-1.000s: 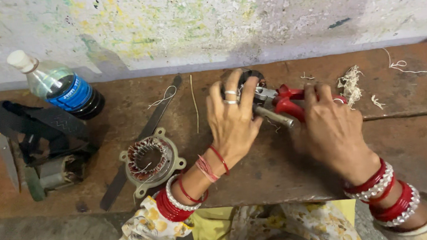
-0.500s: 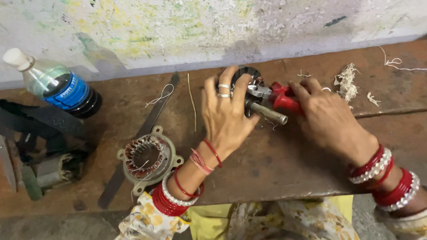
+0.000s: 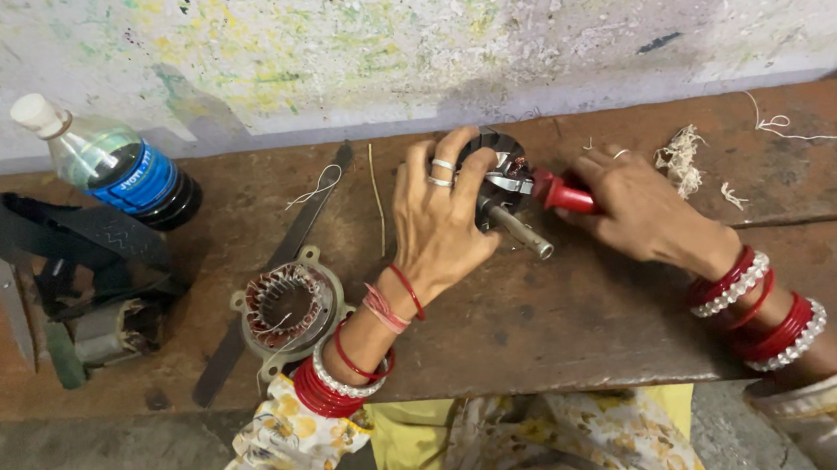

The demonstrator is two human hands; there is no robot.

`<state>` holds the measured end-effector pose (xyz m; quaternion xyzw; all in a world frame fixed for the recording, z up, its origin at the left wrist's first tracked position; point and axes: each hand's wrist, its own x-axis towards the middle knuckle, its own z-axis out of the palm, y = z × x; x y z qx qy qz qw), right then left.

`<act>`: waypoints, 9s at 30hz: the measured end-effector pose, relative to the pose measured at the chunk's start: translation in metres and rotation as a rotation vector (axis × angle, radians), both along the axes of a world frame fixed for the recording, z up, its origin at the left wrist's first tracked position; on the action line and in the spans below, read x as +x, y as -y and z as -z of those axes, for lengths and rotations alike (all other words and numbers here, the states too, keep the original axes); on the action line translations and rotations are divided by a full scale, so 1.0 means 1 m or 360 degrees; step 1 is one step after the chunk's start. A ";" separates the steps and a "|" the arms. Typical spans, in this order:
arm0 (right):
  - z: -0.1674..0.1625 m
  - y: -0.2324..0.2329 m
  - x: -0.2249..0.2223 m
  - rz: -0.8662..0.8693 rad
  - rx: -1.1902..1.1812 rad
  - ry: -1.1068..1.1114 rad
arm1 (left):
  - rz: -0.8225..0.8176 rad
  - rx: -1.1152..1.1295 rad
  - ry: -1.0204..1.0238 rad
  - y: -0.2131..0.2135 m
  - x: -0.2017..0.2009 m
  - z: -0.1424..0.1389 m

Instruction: The person uses pliers to pull and cut copper windings from a motor stator. They repeatedly rotate the stator, grip individual wire loops with pliers, and remove them, leaving the stator progressively stripped of windings.

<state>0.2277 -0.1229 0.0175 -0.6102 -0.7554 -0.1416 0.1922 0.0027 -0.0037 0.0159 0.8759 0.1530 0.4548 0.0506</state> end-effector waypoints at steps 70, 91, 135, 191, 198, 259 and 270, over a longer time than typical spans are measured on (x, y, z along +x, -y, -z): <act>-0.017 -0.007 0.018 0.0371 -0.0796 -0.0990 | -0.0077 -0.0239 0.0066 -0.029 -0.005 0.011; 0.036 -0.044 -0.008 0.0023 -0.0518 -0.1738 | 0.0057 -0.0109 0.0062 -0.025 -0.005 0.013; 0.018 -0.029 -0.033 -0.0388 0.0839 -0.0573 | 0.0827 -0.2833 0.0051 -0.048 0.003 0.058; -0.023 0.039 0.015 0.0421 -0.0816 0.0260 | 0.0711 -0.1852 0.0553 -0.035 0.008 0.035; -0.025 0.029 0.010 0.0603 -0.0976 0.0828 | 0.0665 -0.1821 0.0534 -0.038 0.010 0.039; -0.087 -0.035 0.035 0.0387 -0.1495 0.0395 | 0.0567 -0.1548 0.0550 -0.024 0.016 0.034; -0.130 -0.103 0.079 0.0604 -0.2021 0.0187 | 0.0626 -0.1462 0.0446 -0.028 0.017 0.031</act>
